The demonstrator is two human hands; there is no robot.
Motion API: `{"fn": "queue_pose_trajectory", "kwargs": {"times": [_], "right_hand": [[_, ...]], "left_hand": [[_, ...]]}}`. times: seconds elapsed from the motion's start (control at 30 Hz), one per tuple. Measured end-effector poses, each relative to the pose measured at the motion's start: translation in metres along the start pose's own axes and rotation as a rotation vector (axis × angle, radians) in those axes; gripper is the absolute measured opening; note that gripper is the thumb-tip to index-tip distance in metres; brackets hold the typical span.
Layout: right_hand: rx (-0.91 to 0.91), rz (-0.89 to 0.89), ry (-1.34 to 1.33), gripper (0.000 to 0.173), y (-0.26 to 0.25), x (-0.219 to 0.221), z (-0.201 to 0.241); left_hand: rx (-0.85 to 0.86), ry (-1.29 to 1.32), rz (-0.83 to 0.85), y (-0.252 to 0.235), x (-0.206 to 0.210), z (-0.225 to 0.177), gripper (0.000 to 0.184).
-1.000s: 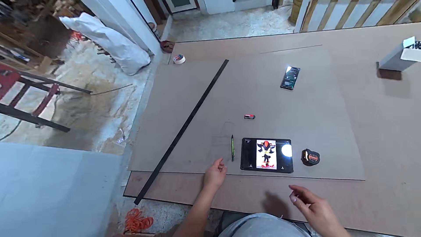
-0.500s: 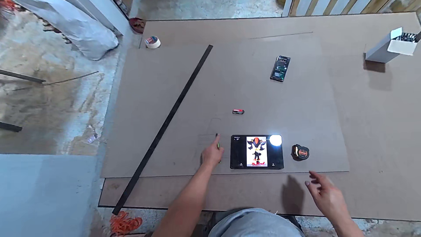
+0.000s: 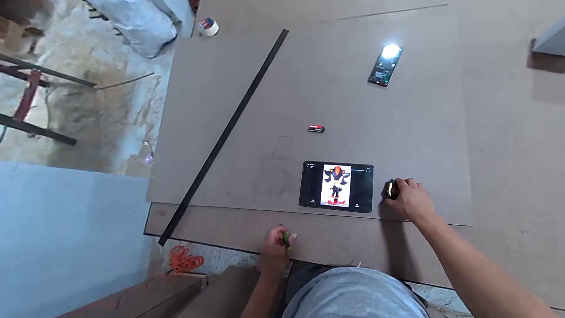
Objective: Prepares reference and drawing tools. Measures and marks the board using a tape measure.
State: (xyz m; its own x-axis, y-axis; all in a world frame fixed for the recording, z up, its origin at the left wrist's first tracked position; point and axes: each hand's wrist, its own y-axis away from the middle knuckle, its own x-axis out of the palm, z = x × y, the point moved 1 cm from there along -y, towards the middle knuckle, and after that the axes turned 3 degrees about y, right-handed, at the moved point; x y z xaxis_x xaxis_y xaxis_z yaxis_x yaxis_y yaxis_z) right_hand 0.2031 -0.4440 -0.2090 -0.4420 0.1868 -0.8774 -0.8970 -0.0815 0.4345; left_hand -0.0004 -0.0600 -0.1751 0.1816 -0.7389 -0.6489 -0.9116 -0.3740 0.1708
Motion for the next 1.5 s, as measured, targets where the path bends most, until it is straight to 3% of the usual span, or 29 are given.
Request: {"fn": "queue_pose_trajectory", "kwargs": {"times": [0.07,0.17,0.23,0.33,0.43,0.6,0.73,0.93,1.1,1.27,1.37,1.5], "right_hand": [[-0.112,0.048,-0.165,0.071,0.017,0.003,0.0],[-0.17,0.264,-0.452,0.059,0.082,0.006,0.017],[-0.173,0.415,-0.561,0.058,0.125,0.007,0.032],[-0.216,0.52,-0.64,0.066,0.172,0.017,0.05],[-0.246,0.513,-0.662,0.066,0.198,0.026,0.062],[-0.171,0.433,-0.591,0.067,0.229,0.034,0.074],[-0.065,0.286,-0.573,0.083,0.258,0.054,0.104],[-0.028,0.102,-0.56,0.069,0.286,0.079,0.157],[0.071,0.13,-0.351,0.049,0.283,0.077,0.163],[0.201,0.229,-0.314,0.052,0.277,0.063,0.145],[0.15,0.15,-0.291,0.046,0.267,0.06,0.127],[-0.016,-0.086,-0.234,0.039,0.236,0.064,0.097]], "left_hand": [[0.161,-0.026,0.004,0.019,0.011,-0.003,0.03],[0.276,0.0,0.127,0.039,0.03,-0.022,0.039],[0.289,-0.034,0.312,0.041,0.042,-0.045,0.04],[0.162,-0.01,0.638,0.038,0.056,-0.078,0.039],[0.049,0.064,0.881,0.033,0.063,-0.096,0.039],[-0.033,0.137,1.11,0.021,0.059,-0.092,0.027],[-0.017,0.155,1.359,0.012,0.046,-0.075,0.031],[0.069,0.22,1.621,-0.012,0.028,-0.046,0.023],[0.151,0.09,1.531,-0.044,0.002,-0.029,0.016],[0.172,0.076,1.304,-0.091,-0.016,-0.017,0.015],[0.187,0.068,1.198,-0.112,-0.017,-0.015,0.013],[0.177,0.074,1.046,-0.12,-0.009,-0.011,0.011]]}}
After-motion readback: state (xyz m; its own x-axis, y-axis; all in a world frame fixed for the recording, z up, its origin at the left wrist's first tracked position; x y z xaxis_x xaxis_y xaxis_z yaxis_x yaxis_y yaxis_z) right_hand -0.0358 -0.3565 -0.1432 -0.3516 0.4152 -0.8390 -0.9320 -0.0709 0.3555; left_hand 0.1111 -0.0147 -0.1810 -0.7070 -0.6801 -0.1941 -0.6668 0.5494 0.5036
